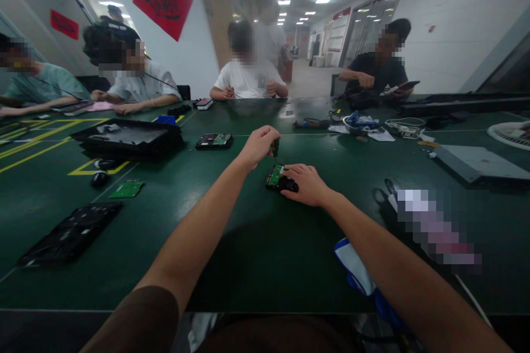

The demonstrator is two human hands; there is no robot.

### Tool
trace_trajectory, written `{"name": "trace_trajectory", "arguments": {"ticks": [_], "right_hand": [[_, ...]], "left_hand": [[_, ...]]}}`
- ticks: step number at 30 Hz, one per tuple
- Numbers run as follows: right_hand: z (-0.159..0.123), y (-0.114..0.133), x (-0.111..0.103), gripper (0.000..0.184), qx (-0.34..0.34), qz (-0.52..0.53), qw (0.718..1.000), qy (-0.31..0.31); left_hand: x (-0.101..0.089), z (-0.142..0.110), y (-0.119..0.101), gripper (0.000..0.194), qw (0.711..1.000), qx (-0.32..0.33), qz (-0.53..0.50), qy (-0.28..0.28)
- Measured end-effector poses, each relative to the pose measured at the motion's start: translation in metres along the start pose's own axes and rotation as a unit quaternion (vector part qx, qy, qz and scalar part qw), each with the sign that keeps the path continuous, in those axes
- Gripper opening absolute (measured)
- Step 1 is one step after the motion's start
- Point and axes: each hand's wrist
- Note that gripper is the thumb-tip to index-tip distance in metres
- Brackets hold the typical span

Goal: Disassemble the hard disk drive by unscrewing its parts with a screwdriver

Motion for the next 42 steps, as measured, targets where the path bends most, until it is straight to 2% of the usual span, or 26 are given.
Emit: {"name": "trace_trajectory", "arguments": {"ticks": [4, 9, 12, 17, 19, 21, 27, 30, 33, 35, 38, 42], "right_hand": [[0.0001, -0.0005, 0.0007, 0.061, 0.001, 0.0, 1.0, 0.001], [0.0003, -0.0006, 0.0013, 0.062, -0.001, -0.002, 1.0, -0.002], [0.0002, -0.0009, 0.0017, 0.062, 0.0, -0.003, 1.0, -0.003], [0.0002, -0.0013, 0.0017, 0.061, -0.001, -0.006, 1.0, -0.003], [0.0004, -0.0013, 0.0014, 0.062, 0.0, -0.004, 1.0, 0.0], [0.0006, -0.0013, 0.0012, 0.062, 0.0, -0.002, 1.0, 0.001], [0.0002, -0.0008, 0.0017, 0.061, 0.001, -0.006, 1.0, -0.005], [-0.0006, -0.0004, 0.0019, 0.062, 0.001, -0.003, 1.0, -0.005], [-0.0009, -0.0008, 0.0028, 0.062, -0.001, -0.002, 1.0, -0.006], [-0.0009, -0.0016, 0.0038, 0.063, -0.002, -0.003, 1.0, -0.009], [-0.0011, -0.0026, 0.0048, 0.063, -0.003, -0.003, 1.0, -0.009], [-0.0016, -0.0023, 0.0045, 0.063, -0.004, -0.006, 1.0, -0.01]], "left_hand": [[0.0018, -0.0053, -0.0043, 0.017, 0.999, -0.016, -0.014, 0.042], [0.0031, -0.0023, 0.0004, 0.021, 0.979, -0.099, -0.127, 0.127], [0.0027, 0.0019, 0.004, 0.02, 0.983, -0.09, -0.125, 0.1], [0.0003, 0.0006, 0.0008, 0.023, 1.0, 0.007, 0.012, 0.014], [0.0002, -0.0021, -0.0019, 0.024, 0.999, 0.021, 0.045, 0.021], [0.0012, -0.0045, -0.0032, 0.024, 0.998, 0.011, 0.036, 0.048], [0.0052, -0.0025, 0.0029, 0.024, 0.98, -0.075, -0.115, 0.141], [0.0048, -0.0003, 0.0046, 0.024, 0.985, -0.072, -0.107, 0.113], [0.0028, -0.0012, 0.0017, 0.025, 1.0, -0.014, -0.008, 0.026], [0.0014, -0.0031, -0.0016, 0.027, 0.999, 0.008, 0.054, 0.006], [0.0007, -0.0056, -0.0049, 0.027, 0.997, 0.007, 0.078, 0.029], [0.0013, -0.0034, -0.002, 0.028, 0.996, -0.039, 0.007, 0.078]]}}
Point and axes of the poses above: each hand's wrist, its own z-axis towards the middle knuckle, its own x-axis out of the palm, y = z × x, and after that the axes turned 15 degrees about -x, right-handed
